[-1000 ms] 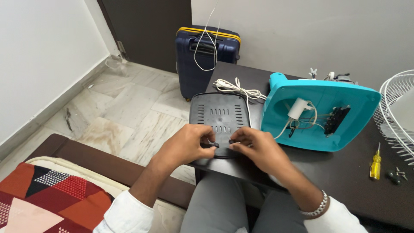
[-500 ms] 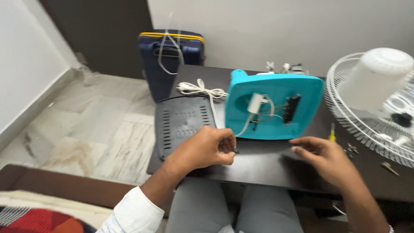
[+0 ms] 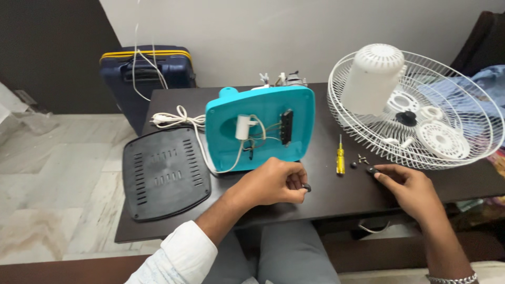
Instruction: The person uses a yellow screwdriver to tighten screws on the internal wiring of a teal fan housing. They then pick up the black back cover and align it with the housing, preparing to reattach it.
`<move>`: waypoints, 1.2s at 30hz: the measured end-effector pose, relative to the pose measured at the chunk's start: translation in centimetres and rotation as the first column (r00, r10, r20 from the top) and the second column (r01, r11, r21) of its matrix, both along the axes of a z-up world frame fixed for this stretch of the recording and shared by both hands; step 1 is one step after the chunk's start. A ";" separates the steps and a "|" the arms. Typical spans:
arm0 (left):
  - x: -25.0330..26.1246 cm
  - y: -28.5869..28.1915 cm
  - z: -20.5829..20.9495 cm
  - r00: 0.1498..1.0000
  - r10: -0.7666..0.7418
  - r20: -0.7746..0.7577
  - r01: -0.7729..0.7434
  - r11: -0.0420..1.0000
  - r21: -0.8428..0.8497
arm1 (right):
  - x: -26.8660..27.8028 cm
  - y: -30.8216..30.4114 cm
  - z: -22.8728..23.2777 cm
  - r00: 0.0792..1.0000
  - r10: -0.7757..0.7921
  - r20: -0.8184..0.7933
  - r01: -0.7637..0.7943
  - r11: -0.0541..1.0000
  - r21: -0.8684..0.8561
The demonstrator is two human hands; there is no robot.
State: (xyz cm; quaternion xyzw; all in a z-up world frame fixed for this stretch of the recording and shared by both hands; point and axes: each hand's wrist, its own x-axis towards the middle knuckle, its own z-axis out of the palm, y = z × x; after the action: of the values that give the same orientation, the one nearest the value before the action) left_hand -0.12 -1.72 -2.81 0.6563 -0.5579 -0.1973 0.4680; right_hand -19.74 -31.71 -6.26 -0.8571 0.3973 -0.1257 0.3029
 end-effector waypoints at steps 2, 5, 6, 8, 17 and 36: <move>-0.3 -0.9 -0.3 1.000 -0.010 0.012 0.010 1.000 0.009 | -0.1 0.0 0.0 0.999 0.036 0.030 -0.035 0.999 -0.022; -0.5 -1.7 -0.3 0.999 -0.018 0.033 0.017 0.999 0.031 | 0.0 0.4 0.2 0.997 0.058 0.046 -0.056 0.998 -0.043; -0.5 -1.7 -0.2 0.999 -0.017 0.041 0.015 0.999 0.040 | 0.1 0.6 0.4 0.997 0.062 0.046 -0.060 0.997 -0.046; -0.6 -1.9 0.0 0.998 -0.013 0.065 0.009 0.998 0.062 | 0.1 0.9 0.9 1.000 0.017 0.004 -0.017 0.999 -0.034; -1.1 -3.2 1.3 0.988 -0.027 0.151 0.018 0.998 0.064 | -0.1 1.7 1.7 0.999 0.037 -0.019 -0.039 0.987 -0.153; -1.5 -4.4 1.2 0.982 -0.020 0.189 0.007 0.998 0.066 | -1.3 1.8 1.9 0.988 -0.008 0.156 0.037 0.982 -0.184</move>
State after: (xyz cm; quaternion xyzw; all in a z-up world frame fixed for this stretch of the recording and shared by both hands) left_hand -1.61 -6.15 -1.61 0.6831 -0.5977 -0.1554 0.3899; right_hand -21.06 -29.95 -4.37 -0.8648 0.3688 -0.2318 0.2497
